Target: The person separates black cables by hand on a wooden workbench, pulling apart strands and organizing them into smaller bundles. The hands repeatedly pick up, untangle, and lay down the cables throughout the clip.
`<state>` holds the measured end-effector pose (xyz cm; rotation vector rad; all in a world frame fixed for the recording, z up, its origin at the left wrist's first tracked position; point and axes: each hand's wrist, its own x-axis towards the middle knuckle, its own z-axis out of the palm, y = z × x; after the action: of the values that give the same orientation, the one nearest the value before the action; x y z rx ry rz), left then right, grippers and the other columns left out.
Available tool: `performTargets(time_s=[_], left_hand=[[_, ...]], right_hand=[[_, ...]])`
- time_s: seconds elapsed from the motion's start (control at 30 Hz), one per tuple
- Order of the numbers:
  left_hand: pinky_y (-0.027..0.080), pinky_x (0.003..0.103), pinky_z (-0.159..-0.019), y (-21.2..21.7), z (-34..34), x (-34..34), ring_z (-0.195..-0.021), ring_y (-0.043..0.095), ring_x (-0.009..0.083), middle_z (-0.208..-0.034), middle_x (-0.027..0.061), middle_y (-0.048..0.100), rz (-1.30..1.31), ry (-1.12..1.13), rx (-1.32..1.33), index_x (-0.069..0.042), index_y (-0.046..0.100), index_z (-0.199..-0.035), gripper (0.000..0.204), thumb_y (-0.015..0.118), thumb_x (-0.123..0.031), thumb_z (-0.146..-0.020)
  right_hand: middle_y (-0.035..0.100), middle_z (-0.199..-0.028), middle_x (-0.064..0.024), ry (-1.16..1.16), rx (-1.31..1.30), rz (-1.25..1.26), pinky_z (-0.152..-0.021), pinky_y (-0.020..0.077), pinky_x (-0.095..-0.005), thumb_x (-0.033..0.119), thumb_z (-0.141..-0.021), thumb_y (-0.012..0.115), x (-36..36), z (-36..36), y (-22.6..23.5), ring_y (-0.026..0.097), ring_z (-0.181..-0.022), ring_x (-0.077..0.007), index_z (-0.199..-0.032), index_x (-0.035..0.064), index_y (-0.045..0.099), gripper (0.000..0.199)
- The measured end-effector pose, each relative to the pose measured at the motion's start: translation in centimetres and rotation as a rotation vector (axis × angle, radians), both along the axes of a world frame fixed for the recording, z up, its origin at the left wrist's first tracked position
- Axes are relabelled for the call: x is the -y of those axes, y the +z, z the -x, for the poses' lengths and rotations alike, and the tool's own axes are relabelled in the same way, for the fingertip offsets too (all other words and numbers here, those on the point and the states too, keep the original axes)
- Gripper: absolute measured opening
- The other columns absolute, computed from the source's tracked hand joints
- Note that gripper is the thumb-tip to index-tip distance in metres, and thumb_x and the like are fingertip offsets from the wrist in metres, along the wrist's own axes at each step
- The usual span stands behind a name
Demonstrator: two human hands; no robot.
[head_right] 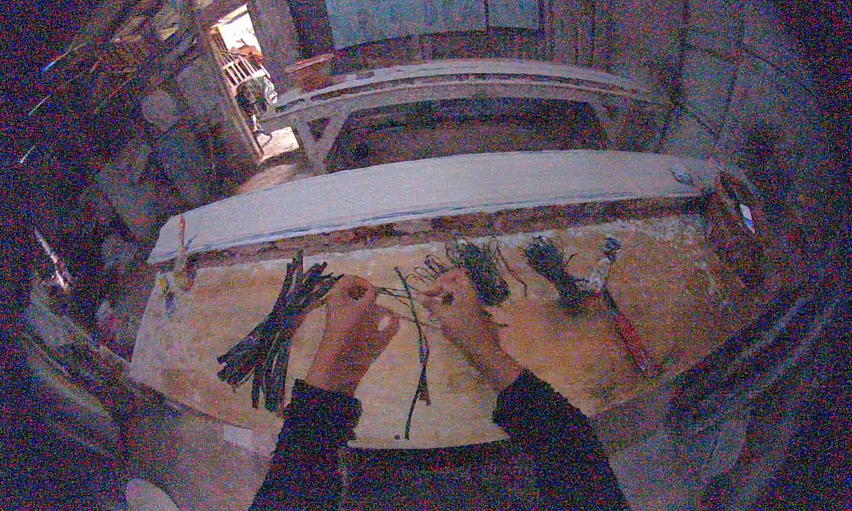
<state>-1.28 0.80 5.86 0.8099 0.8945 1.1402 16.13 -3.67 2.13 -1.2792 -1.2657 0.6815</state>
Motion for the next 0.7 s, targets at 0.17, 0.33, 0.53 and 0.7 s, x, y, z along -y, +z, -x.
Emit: performTargets(time_s=[0.17, 0.33, 0.53, 0.7], left_hand=[[0.050, 0.036, -0.048, -0.4, 0.5, -1.3, -0.056, 0.055, 0.0182, -0.077, 0.0068, 0.051, 0.000, 0.021, 0.004, -0.003, 0.051, -0.082, 0.010, 0.061, -0.001, -0.084], [0.049, 0.035, -0.049, -1.6, 0.4, -1.5, -0.059, 0.057, 0.0179, -0.079, 0.0075, 0.055, -0.040, -0.007, -0.019, -0.002, 0.054, -0.084, 0.008, 0.061, 0.000, -0.084], [0.050, 0.032, -0.055, -3.3, 0.6, -2.2, -0.067, 0.058, 0.0159, -0.079, 0.0075, 0.055, -0.156, -0.033, -0.096, -0.001, 0.055, -0.086, 0.006, 0.060, 0.001, -0.085], [0.049, 0.030, -0.055, -3.5, -0.4, -1.0, -0.069, 0.058, 0.0155, -0.078, 0.0066, 0.057, -0.013, -0.262, 0.275, -0.003, 0.057, -0.086, 0.005, 0.060, 0.000, -0.086]], right_hand=[[0.052, -0.103, -0.0058, 0.447, 0.009, 0.148, -0.079, 0.0474, -0.0330, 0.015, -0.080, 0.072, 1.2, 1.4, 1.3, 0.054, -0.090, -0.0167, -0.090, 0.0044, 0.068, 0.015], [0.055, -0.103, -0.0053, 0.622, -0.334, 0.293, -0.076, 0.0484, -0.0314, 0.014, -0.081, 0.071, 2.8, 2.8, 2.8, 0.056, -0.086, -0.0138, -0.090, 0.0038, 0.068, 0.014], [0.058, -0.084, -0.0011, 0.649, -0.169, 0.146, -0.073, 0.0460, -0.0262, 0.010, -0.080, 0.071, 1.4, 1.7, 1.8, 0.056, -0.083, -0.0116, -0.086, 0.0042, 0.068, 0.009], [0.058, -0.082, -0.0005, 0.306, -0.202, 0.214, -0.074, 0.0445, -0.0260, 0.006, -0.078, 0.071, 0.1, 0.2, -0.2, 0.055, -0.082, -0.0106, -0.083, 0.0037, 0.064, 0.008]])
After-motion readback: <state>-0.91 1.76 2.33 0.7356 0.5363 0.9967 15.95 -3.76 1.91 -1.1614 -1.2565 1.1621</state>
